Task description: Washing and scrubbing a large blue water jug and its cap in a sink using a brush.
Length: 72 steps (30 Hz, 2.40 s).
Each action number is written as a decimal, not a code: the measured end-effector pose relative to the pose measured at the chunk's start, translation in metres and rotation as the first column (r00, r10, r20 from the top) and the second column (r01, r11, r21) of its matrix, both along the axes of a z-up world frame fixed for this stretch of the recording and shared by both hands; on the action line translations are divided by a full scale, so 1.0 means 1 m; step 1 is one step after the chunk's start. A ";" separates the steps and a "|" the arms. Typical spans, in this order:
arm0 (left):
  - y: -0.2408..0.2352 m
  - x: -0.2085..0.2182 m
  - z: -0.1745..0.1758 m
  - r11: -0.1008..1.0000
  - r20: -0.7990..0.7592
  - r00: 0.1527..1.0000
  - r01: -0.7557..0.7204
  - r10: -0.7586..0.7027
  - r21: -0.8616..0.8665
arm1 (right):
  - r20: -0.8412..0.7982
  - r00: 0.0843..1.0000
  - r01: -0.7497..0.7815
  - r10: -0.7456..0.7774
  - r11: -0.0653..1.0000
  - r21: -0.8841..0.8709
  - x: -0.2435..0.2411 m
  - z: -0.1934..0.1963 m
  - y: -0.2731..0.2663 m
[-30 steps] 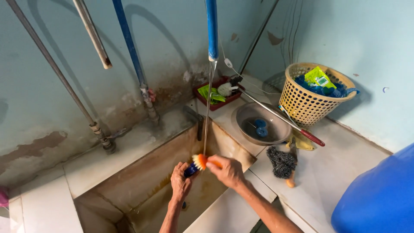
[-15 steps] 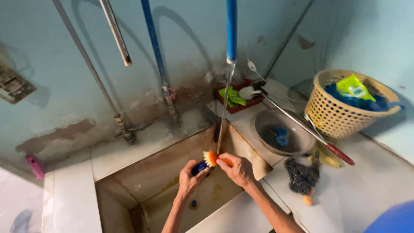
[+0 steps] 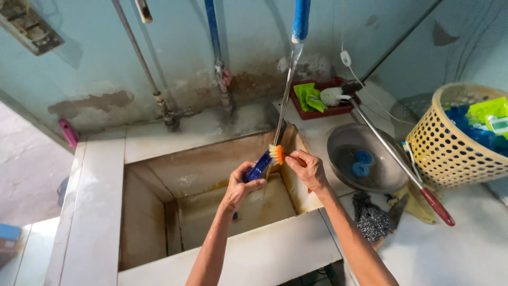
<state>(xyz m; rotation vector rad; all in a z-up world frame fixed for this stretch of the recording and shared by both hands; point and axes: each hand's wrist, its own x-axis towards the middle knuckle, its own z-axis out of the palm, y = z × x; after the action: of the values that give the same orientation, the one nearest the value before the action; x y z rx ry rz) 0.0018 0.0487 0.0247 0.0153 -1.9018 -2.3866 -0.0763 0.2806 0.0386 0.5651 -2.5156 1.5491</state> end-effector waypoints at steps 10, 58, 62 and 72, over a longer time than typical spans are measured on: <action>0.004 -0.013 -0.016 0.682 -0.195 0.966 -0.259 0.171 -0.684 | -0.213 0.974 -0.009 0.079 0.951 0.310 0.032 0.053 -0.014; 0.022 -0.061 -0.087 0.728 0.165 0.981 -0.040 -0.102 0.685 | -0.196 0.979 0.147 -0.049 0.839 0.524 0.031 -0.002 -0.047; 0.012 -0.071 -0.083 0.687 0.187 0.979 -0.080 -0.083 0.722 | -0.431 0.902 0.234 0.004 0.836 0.497 0.038 -0.065 -0.031; 0.029 -0.091 -0.125 0.615 0.320 0.940 -0.186 -0.116 0.767 | 0.334 0.889 0.383 -0.313 0.909 -0.166 -0.024 -0.055 0.019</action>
<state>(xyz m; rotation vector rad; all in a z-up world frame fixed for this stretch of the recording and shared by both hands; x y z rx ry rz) -0.0888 0.0778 -0.1006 0.5554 -0.6967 -3.1254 -0.1003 0.2995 -0.0159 -0.1676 -2.4049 1.8482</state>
